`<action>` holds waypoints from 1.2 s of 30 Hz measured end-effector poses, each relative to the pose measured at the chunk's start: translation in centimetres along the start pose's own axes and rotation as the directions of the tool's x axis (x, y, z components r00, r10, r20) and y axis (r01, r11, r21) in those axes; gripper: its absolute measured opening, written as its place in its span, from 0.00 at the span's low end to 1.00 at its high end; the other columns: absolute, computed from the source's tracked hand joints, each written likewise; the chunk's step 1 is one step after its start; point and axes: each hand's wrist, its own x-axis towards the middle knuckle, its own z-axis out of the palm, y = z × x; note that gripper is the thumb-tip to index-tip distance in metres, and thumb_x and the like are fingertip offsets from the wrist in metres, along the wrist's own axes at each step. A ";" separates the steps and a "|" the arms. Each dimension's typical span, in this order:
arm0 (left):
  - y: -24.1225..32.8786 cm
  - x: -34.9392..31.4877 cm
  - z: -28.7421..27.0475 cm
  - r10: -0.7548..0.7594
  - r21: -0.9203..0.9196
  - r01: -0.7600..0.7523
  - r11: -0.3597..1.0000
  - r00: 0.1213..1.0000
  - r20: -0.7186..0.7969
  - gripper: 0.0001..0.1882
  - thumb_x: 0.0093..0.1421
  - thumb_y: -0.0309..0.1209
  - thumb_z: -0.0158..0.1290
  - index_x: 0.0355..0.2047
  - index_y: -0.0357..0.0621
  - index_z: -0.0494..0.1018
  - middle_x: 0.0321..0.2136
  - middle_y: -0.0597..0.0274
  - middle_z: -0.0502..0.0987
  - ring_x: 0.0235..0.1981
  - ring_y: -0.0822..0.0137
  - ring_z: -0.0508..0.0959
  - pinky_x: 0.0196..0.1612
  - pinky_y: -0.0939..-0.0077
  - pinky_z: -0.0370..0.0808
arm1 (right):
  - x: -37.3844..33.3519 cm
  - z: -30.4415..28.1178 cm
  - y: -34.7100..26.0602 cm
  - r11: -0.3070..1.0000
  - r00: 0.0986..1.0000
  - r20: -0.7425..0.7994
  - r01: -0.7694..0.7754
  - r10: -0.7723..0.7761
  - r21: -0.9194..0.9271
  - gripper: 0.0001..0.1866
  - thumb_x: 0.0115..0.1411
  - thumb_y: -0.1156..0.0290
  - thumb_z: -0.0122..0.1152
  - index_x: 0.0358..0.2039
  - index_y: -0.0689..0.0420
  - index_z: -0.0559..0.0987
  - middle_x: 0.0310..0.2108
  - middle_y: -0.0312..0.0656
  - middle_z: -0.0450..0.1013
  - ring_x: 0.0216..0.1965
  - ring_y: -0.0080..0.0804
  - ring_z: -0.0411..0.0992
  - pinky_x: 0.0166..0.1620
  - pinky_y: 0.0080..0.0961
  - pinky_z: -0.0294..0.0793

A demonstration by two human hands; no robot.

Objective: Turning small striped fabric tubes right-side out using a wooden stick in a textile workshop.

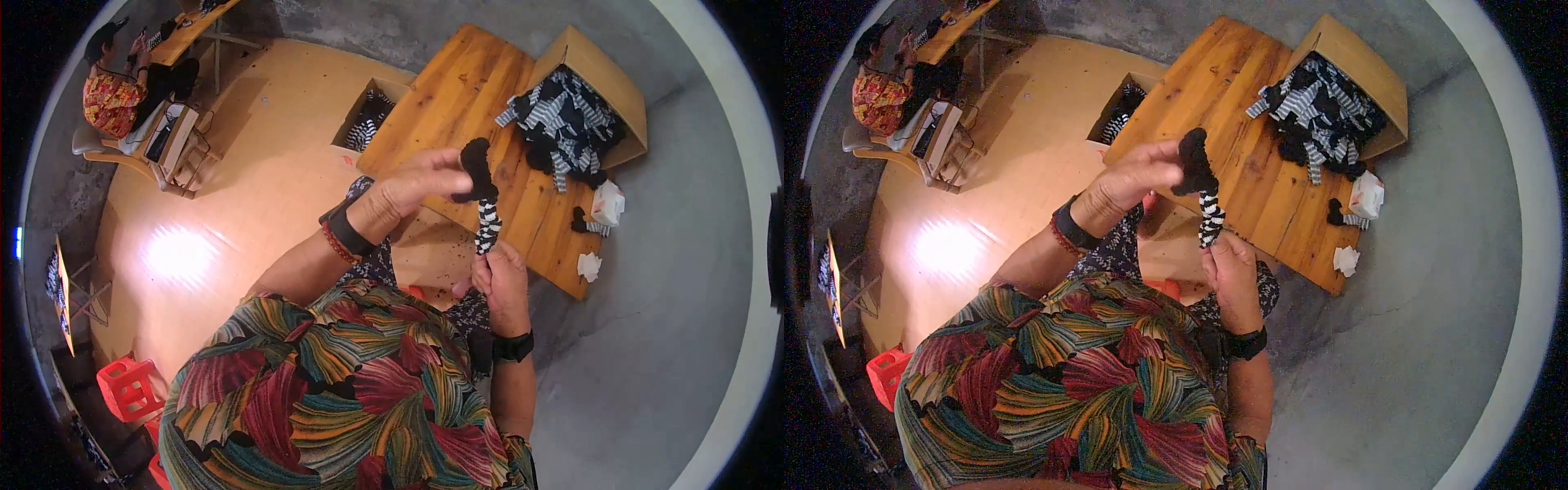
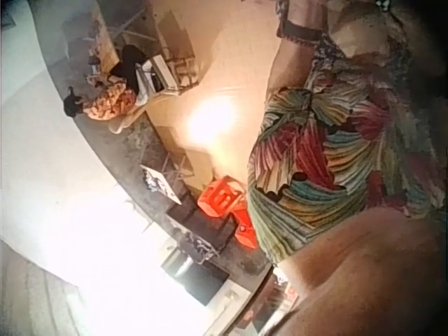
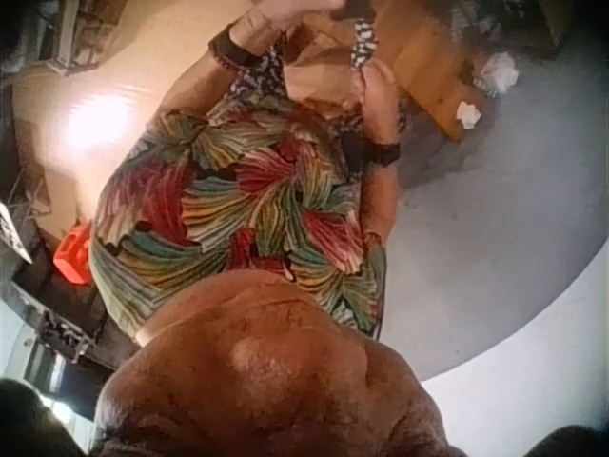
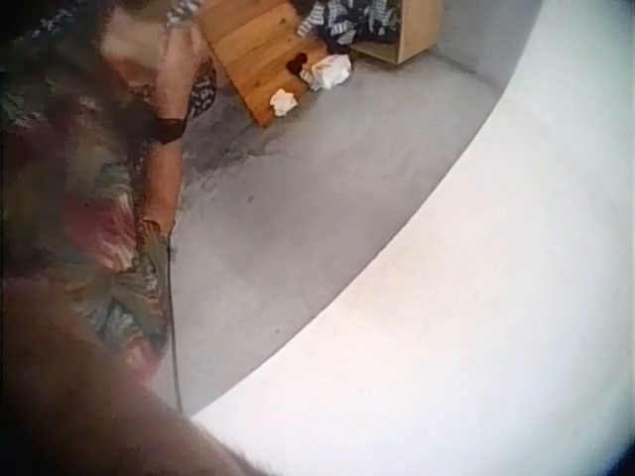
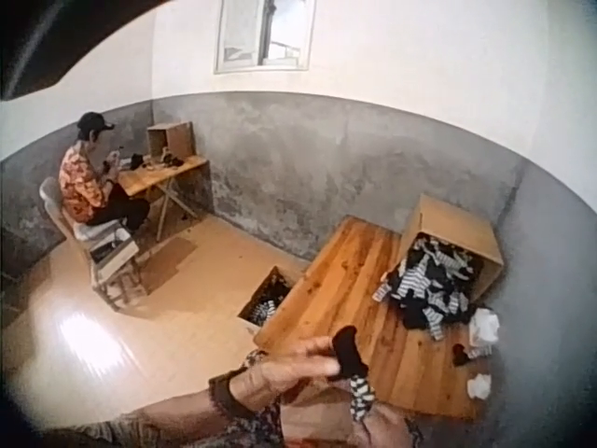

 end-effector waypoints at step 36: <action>-1.0 1.4 2.3 0.040 -0.094 -0.081 0.992 0.925 -0.377 0.07 0.52 0.29 0.53 0.31 0.40 0.72 0.20 0.74 0.70 0.19 0.82 0.69 0.22 0.89 0.66 | -0.4 -3.2 3.6 0.964 0.998 -0.052 0.025 -0.041 -0.263 0.16 0.58 0.63 0.49 0.16 0.56 0.68 0.09 0.31 0.57 0.13 0.15 0.55 0.17 0.14 0.52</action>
